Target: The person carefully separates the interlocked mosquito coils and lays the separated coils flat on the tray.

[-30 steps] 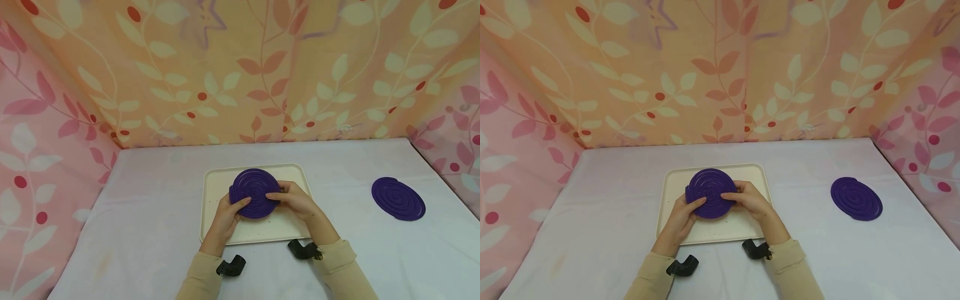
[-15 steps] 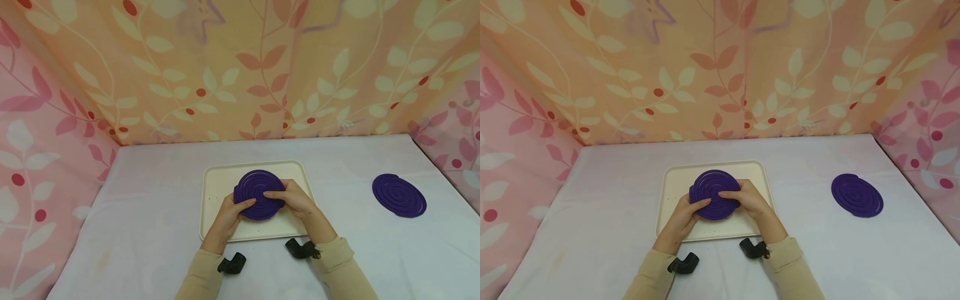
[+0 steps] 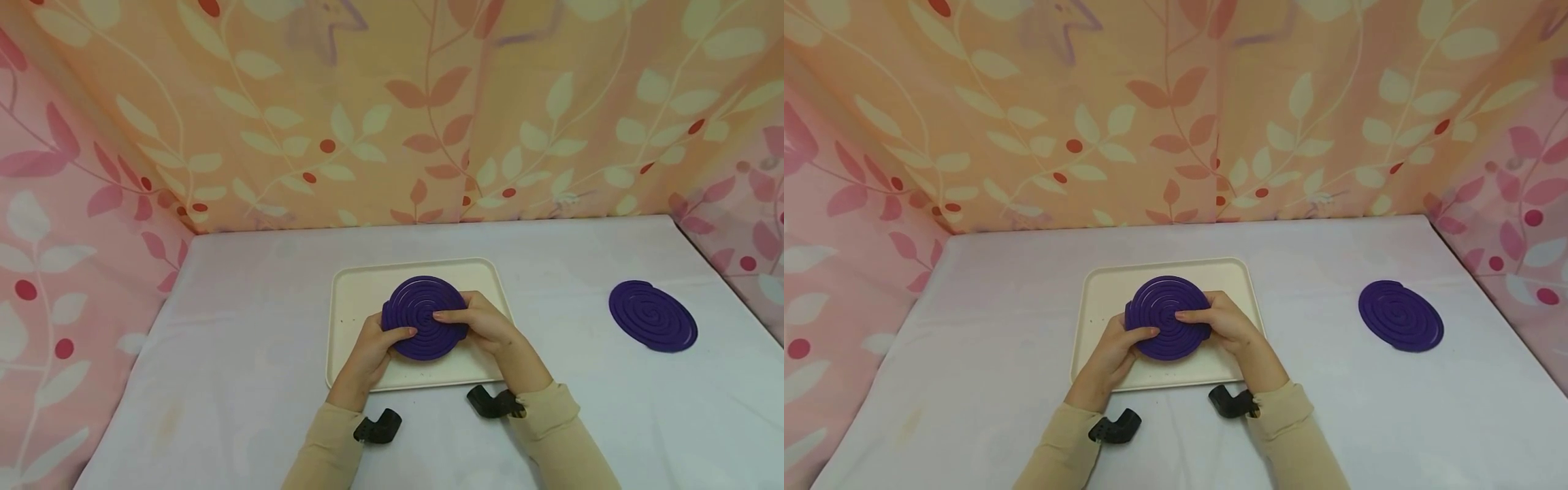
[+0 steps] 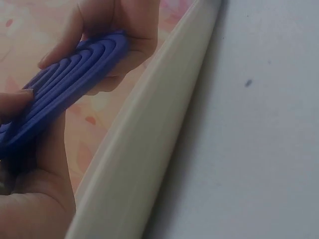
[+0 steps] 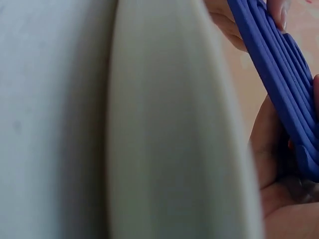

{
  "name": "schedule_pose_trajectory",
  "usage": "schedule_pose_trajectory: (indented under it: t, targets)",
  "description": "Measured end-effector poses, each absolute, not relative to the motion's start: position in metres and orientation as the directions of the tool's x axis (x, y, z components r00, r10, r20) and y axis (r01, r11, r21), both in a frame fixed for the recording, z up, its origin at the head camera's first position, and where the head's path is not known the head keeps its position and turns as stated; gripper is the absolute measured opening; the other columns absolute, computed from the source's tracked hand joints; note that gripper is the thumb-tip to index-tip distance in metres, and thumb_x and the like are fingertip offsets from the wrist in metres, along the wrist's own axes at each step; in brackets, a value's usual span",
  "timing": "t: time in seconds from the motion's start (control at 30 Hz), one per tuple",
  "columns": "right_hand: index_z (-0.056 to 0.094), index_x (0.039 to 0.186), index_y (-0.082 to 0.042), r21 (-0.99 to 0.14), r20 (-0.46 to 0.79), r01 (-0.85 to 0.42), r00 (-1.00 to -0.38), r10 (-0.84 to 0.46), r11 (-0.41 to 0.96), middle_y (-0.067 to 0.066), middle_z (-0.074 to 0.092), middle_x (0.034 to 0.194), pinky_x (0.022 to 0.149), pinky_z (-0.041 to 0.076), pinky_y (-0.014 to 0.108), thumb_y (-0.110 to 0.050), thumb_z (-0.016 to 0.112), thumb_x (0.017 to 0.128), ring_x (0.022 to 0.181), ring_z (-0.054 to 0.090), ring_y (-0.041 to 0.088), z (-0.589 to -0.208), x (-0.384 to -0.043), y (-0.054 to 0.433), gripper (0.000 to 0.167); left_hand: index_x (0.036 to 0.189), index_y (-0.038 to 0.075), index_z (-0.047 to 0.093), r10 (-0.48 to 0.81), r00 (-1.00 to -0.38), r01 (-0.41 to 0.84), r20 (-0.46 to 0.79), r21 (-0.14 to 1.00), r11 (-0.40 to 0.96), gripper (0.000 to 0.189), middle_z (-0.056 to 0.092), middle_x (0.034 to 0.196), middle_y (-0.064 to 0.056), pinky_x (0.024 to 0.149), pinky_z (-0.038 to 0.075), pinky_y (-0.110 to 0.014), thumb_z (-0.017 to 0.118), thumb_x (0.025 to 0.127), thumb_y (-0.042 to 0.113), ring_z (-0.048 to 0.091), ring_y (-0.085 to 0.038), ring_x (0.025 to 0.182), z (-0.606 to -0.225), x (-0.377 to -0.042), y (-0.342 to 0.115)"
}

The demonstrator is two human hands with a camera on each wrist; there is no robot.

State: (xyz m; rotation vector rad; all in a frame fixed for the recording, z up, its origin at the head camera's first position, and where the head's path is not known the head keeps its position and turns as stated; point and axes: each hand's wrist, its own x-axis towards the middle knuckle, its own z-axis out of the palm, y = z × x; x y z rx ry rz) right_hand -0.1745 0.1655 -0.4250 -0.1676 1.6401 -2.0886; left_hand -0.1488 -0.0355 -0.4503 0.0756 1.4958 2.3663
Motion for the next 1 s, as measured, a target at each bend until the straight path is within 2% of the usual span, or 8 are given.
schedule_pose_trajectory:
  t: [0.17,0.27,0.43,0.73,1.0]
  targets:
    - [0.068,0.09,-0.009,-0.938,-0.195,0.298,-0.877,-0.44,-0.177,0.004,0.07,0.082,0.062,0.055,0.023,0.006,0.059,0.084,0.072,0.068,0.014,-0.4252,-0.1745,0.1659,0.019,0.125,-0.013,0.046,0.306,-0.942,-0.254,-0.134,0.884,-0.393,0.049,0.064,0.104,-0.009,0.081,0.054,-0.029,0.058,0.078,-0.012,0.065,-0.016,0.091,-0.4517,-0.1492,-0.0343]
    - [0.065,0.098,-0.004,-0.937,-0.203,0.304,-0.873,-0.443,-0.17,0.005,0.07,0.087,0.067,0.056,0.025,0.004,0.06,0.084,0.077,0.068,0.015,-0.4252,-0.1745,0.1655,0.016,0.126,-0.012,0.045,0.281,-0.952,-0.238,-0.124,0.877,-0.417,0.047,0.062,0.106,-0.009,0.082,0.053,-0.03,0.057,0.08,-0.012,0.064,-0.016,0.093,-0.4528,-0.1494,-0.0333]
    - [0.059,0.108,0.007,-0.95,-0.195,0.28,-0.875,-0.443,-0.136,0.003,0.068,0.093,0.076,0.054,0.025,0.001,0.061,0.084,0.086,0.065,0.013,-0.4262,-0.1751,0.1645,0.025,0.128,-0.01,0.043,0.243,-0.964,-0.215,-0.111,0.862,-0.459,0.046,0.06,0.112,-0.011,0.085,0.053,-0.033,0.056,0.083,-0.012,0.063,-0.018,0.098,-0.4532,-0.1499,-0.0326]
    - [0.06,0.108,0.006,-0.974,-0.15,0.203,-0.91,-0.387,-0.099,0.0,0.067,0.096,0.085,0.049,0.023,-0.002,0.061,0.085,0.094,0.061,0.011,-0.4272,-0.1764,0.1618,0.024,0.133,-0.008,0.041,0.286,-0.951,-0.228,-0.114,0.884,-0.408,0.051,0.056,0.121,-0.015,0.089,0.05,-0.032,0.057,0.085,-0.009,0.061,-0.019,0.104,-0.4526,-0.1504,-0.0329]
    - [0.062,0.107,0.004,-0.975,-0.12,0.179,-0.925,-0.361,-0.132,0.001,0.067,0.099,0.086,0.049,0.025,0.001,0.062,0.083,0.097,0.06,0.012,-0.4297,-0.1758,0.1578,0.025,0.128,-0.01,0.045,0.296,-0.949,-0.228,-0.112,0.889,-0.396,0.042,0.061,0.114,-0.011,0.088,0.051,-0.031,0.057,0.089,-0.006,0.063,-0.016,0.1,-0.4526,-0.1497,-0.0322]
